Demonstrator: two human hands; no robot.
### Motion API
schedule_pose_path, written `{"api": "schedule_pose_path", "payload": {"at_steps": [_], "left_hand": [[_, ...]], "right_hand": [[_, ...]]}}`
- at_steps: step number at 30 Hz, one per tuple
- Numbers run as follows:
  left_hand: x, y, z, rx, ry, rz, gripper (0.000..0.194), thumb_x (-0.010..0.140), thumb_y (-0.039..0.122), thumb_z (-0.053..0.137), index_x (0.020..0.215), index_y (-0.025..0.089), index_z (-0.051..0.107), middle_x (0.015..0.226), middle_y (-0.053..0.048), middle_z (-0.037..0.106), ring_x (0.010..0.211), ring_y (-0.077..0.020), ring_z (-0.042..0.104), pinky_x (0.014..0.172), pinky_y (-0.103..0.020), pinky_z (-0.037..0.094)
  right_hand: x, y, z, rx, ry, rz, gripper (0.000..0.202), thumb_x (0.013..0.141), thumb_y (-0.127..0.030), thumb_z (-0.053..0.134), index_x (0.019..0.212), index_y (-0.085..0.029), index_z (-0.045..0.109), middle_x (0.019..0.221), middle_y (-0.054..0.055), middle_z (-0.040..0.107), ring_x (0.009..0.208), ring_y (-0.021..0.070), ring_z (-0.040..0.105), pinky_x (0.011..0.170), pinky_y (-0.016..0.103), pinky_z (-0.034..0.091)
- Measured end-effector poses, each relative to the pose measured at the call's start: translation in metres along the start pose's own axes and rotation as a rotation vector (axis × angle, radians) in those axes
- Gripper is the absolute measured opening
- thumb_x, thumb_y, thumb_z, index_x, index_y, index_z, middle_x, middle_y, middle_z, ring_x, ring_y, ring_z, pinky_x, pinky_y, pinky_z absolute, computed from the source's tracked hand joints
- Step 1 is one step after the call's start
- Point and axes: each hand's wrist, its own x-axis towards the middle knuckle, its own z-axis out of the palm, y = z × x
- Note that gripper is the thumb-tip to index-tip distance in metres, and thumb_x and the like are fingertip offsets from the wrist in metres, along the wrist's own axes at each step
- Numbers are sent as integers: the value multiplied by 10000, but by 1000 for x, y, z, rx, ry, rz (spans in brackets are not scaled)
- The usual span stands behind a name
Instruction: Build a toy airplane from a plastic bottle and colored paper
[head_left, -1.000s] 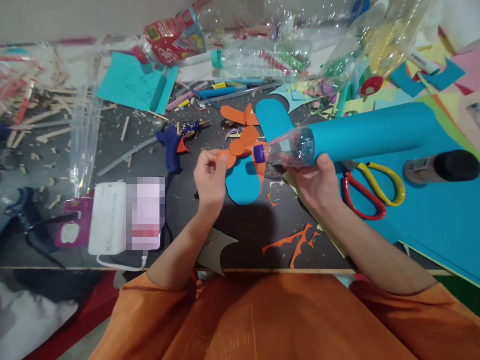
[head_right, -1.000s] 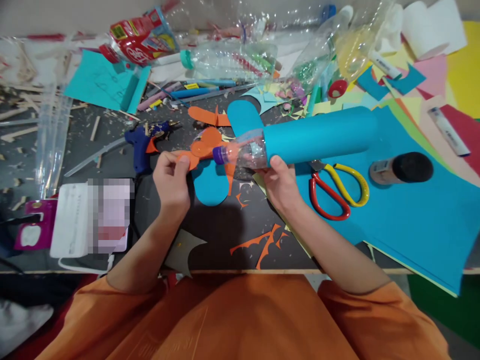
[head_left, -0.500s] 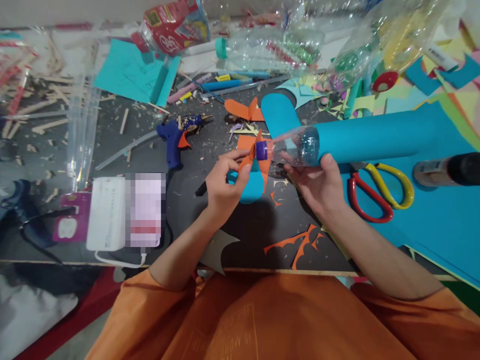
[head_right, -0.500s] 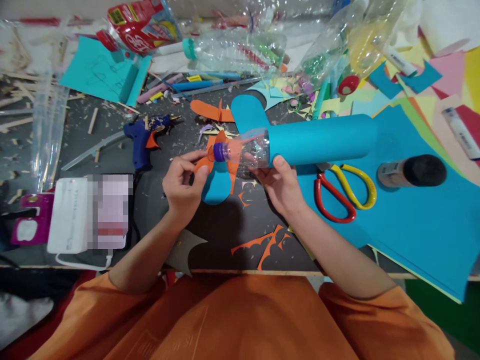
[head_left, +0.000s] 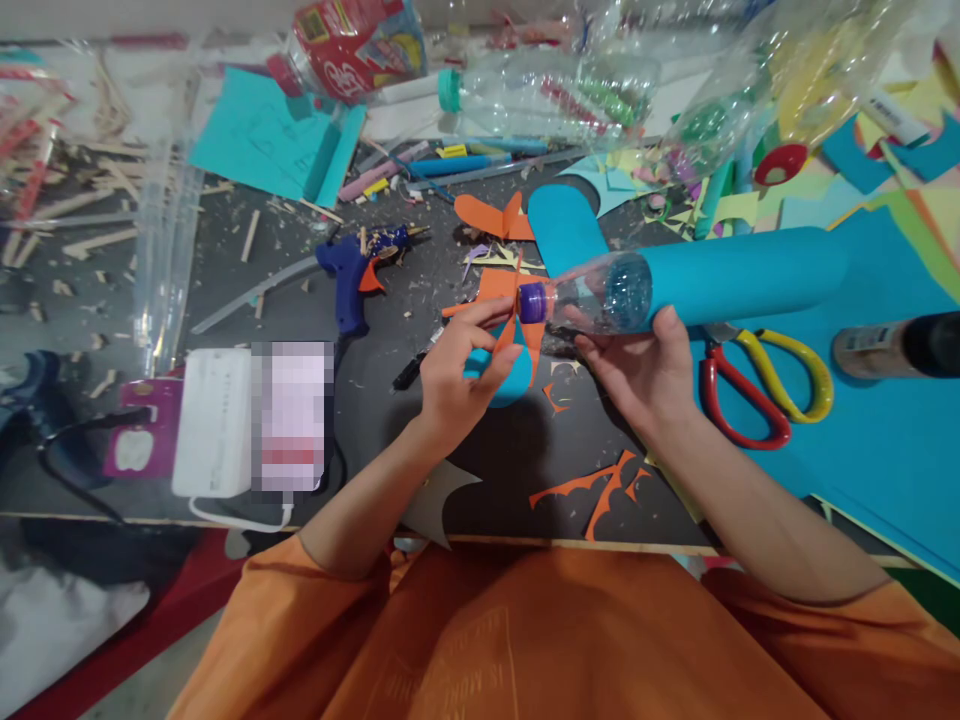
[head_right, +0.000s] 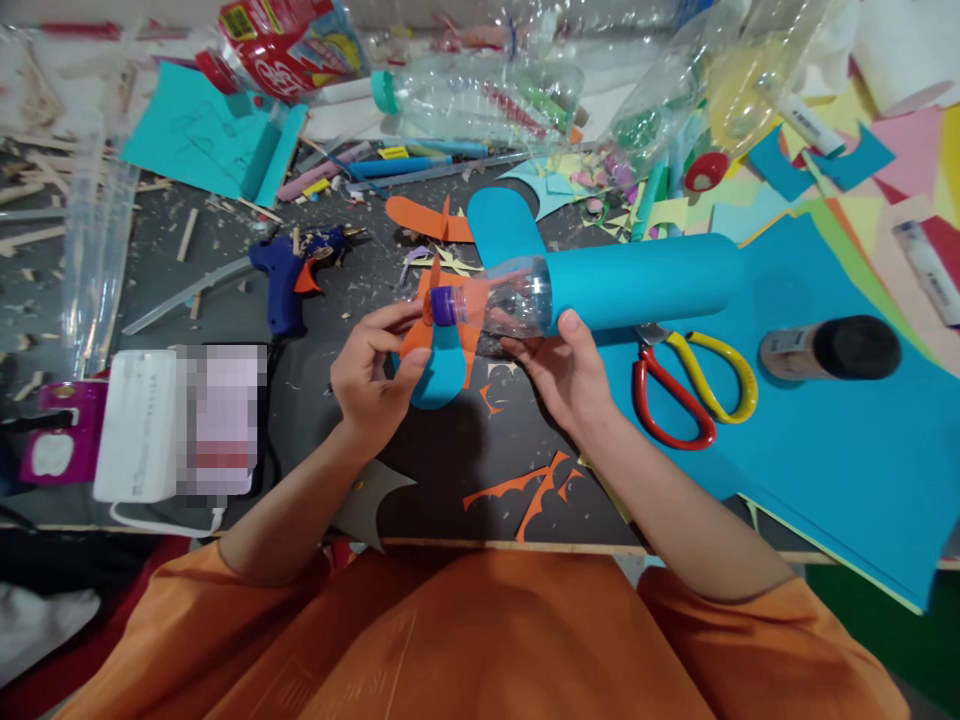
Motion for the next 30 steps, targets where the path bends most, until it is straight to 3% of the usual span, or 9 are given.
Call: {"api": "schedule_pose_path", "payload": {"at_steps": [4, 7, 11, 18, 30], "left_hand": [[2, 3, -4, 54, -74, 73, 159, 866, 317, 623, 814, 204, 524, 1108, -79, 692, 1046, -200, 670, 853, -352, 567], [2, 5, -8, 13, -108, 45, 207, 902, 419, 538, 921, 218, 586, 1167, -96, 656, 1099, -226, 636, 901, -408, 551], [1, 7, -11, -33, -56, -63, 312, 972, 381, 372, 1070, 252, 638, 1163, -79, 656, 1133, -207, 604, 971, -409, 505], [1, 10, -12, -7, -170, -9, 428, 980, 413, 334, 1275, 239, 591, 1269, -91, 640, 1180, -235, 594, 1009, -410, 471], [3, 10, -14, -7, -238, 27, 421, 975, 407, 362, 1314, 245, 554, 1300, -108, 615, 1213, -236, 573, 1010, -406, 467]], "right_hand": [[-1, 0, 1, 13, 38, 26, 428, 626, -682, 664, 852, -319, 685, 978, 10, 757, 1134, 294, 640, 935, 473, 549], [-2, -3, 5, 48, 74, 36, 424, 634, -657, 671, 851, -294, 691, 964, 18, 756, 1091, 281, 661, 925, 453, 550], [-3, -7, 7, 66, 79, 42, 395, 608, -641, 697, 815, -305, 693, 968, 4, 755, 1054, 269, 677, 851, 399, 578], [1, -6, 2, 32, 69, 28, 394, 636, -662, 646, 822, -317, 688, 1015, 3, 753, 1103, 277, 657, 827, 400, 576], [3, -5, 0, -21, 66, 5, 373, 672, -680, 594, 819, -350, 687, 1019, -17, 751, 1080, 265, 668, 811, 397, 572]]}}
